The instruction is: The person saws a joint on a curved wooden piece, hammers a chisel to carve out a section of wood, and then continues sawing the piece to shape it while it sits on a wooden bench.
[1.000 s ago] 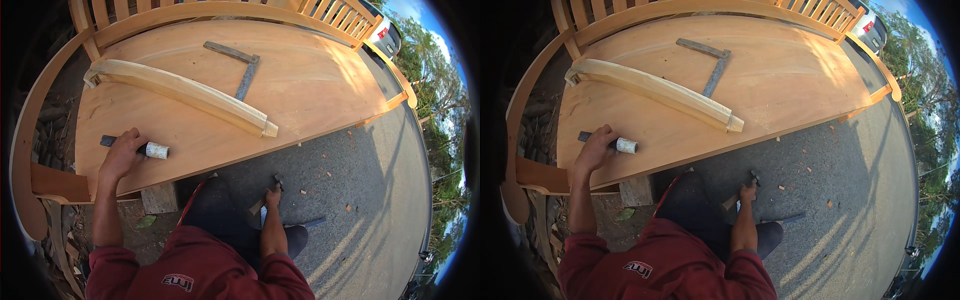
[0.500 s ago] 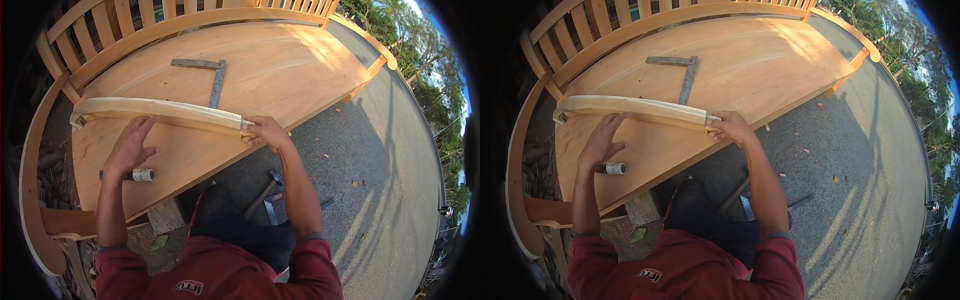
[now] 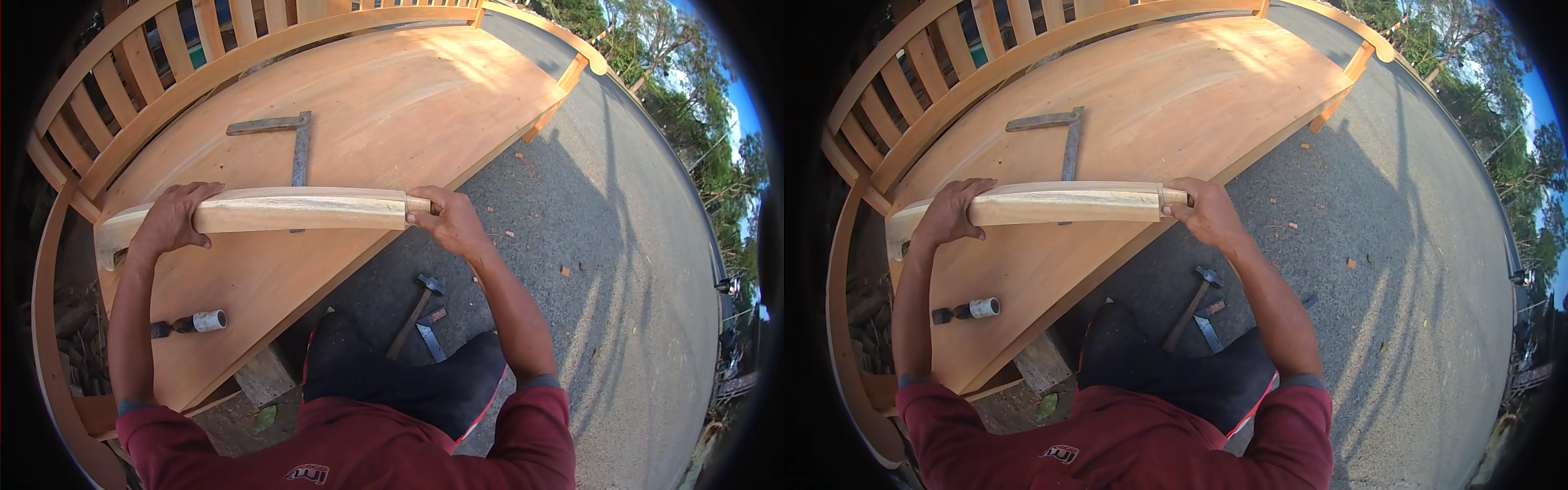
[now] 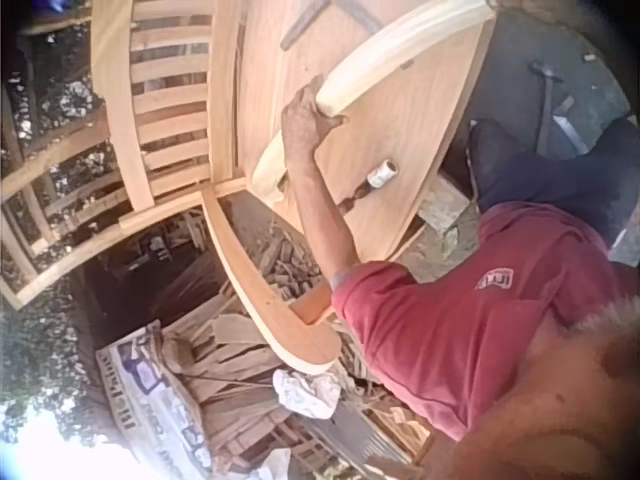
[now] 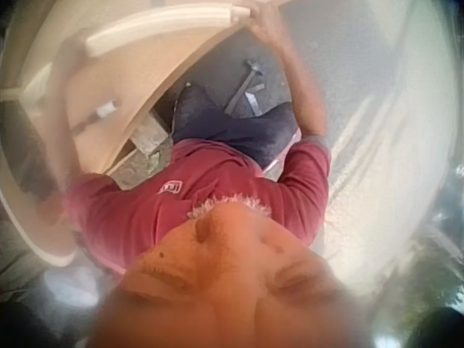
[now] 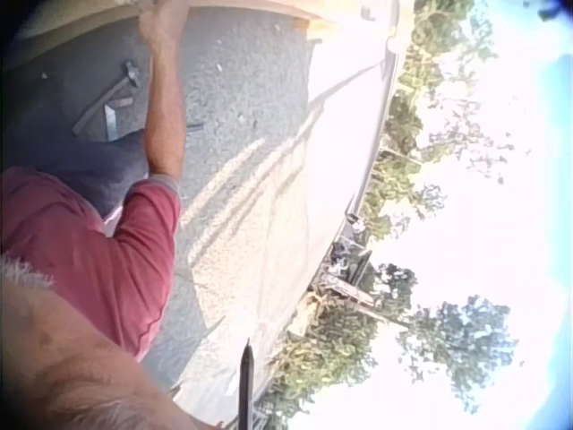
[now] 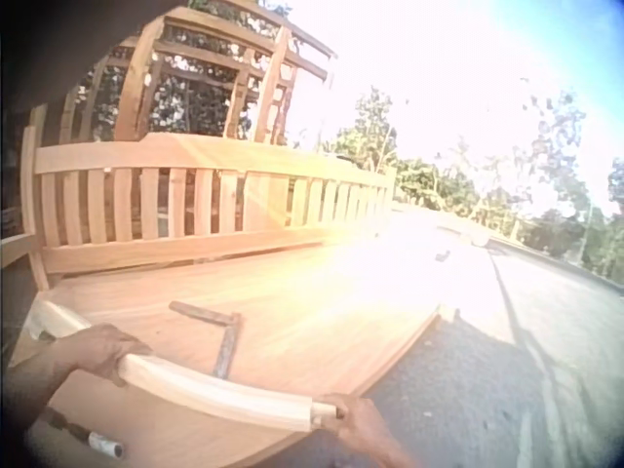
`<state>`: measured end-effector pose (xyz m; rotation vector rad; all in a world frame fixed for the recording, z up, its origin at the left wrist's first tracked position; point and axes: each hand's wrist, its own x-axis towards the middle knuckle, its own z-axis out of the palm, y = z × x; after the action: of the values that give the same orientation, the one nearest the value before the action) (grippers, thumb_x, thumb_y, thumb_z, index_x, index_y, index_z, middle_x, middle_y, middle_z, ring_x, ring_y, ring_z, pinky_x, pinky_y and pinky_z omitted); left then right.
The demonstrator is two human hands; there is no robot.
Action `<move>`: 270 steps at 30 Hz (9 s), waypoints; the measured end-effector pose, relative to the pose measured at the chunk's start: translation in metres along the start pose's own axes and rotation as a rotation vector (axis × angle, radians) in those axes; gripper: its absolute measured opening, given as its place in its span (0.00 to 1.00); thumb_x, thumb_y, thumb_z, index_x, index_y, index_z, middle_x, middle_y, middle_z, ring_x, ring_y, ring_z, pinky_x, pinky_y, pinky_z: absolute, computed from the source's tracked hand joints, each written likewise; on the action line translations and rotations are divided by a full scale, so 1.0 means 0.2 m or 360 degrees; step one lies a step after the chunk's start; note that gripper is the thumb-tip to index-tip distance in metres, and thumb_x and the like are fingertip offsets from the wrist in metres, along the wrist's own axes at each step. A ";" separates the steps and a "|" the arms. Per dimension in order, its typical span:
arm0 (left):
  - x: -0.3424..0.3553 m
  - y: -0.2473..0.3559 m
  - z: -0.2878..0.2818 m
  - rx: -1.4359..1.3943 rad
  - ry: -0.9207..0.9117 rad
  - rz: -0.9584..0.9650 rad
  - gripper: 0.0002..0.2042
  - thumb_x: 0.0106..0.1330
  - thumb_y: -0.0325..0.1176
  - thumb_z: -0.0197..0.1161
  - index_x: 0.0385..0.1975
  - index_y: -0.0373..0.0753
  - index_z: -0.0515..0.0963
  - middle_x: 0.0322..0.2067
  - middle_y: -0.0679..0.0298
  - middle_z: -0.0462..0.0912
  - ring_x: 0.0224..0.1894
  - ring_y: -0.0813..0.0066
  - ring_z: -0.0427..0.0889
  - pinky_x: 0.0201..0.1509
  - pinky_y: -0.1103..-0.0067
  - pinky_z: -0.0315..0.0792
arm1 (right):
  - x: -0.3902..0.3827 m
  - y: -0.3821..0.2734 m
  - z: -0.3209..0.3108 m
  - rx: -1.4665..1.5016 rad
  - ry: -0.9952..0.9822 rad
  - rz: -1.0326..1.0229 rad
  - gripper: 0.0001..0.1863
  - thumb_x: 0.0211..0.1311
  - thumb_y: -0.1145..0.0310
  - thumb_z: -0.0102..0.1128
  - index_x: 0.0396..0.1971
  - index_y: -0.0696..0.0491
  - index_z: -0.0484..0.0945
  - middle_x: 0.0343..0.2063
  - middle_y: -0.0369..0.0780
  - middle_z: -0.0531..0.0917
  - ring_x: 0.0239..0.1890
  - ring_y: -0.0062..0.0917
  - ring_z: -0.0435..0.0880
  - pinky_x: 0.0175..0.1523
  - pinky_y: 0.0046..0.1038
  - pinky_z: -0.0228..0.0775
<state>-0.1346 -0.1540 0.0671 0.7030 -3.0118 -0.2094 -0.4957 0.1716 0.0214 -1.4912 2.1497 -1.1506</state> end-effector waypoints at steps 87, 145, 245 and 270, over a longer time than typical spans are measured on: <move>0.95 1.20 0.55 -0.0960 0.0245 -0.0115 0.13 0.64 0.41 0.62 0.33 0.37 0.84 0.28 0.57 0.86 0.34 0.67 0.84 0.42 0.69 0.74 | -0.79 -0.24 0.37 0.0761 0.1147 0.0432 0.30 0.64 0.75 0.64 0.67 0.64 0.70 0.48 0.50 0.87 0.48 0.28 0.87 0.55 0.29 0.76; 0.94 1.22 0.54 -0.0926 0.0312 -0.0129 0.13 0.64 0.40 0.61 0.28 0.35 0.81 0.22 0.57 0.80 0.26 0.69 0.78 0.35 0.70 0.70 | -0.58 -0.27 0.33 0.0527 0.0785 0.0440 0.37 0.58 0.80 0.63 0.70 0.60 0.67 0.45 0.48 0.86 0.41 0.25 0.87 0.48 0.26 0.77; 0.90 1.22 0.53 -0.1024 0.0236 0.0050 0.10 0.68 0.35 0.67 0.34 0.33 0.81 0.28 0.63 0.83 0.33 0.76 0.79 0.42 0.75 0.72 | -0.71 -0.20 0.32 0.0619 0.0719 0.0358 0.39 0.57 0.84 0.63 0.71 0.59 0.66 0.54 0.46 0.84 0.44 0.17 0.83 0.51 0.21 0.74; 0.89 1.19 0.54 -0.1078 0.0243 0.0113 0.13 0.67 0.37 0.68 0.36 0.31 0.80 0.29 0.55 0.83 0.33 0.69 0.80 0.42 0.71 0.73 | -0.56 -0.14 0.37 0.0631 0.0729 0.0317 0.41 0.52 0.85 0.63 0.71 0.60 0.66 0.45 0.44 0.86 0.38 0.20 0.85 0.47 0.21 0.75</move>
<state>-0.4057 -0.0093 -0.0039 0.5039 -2.5479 -1.0459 -0.3835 0.2341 -0.0273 -0.8848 2.0969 -1.8442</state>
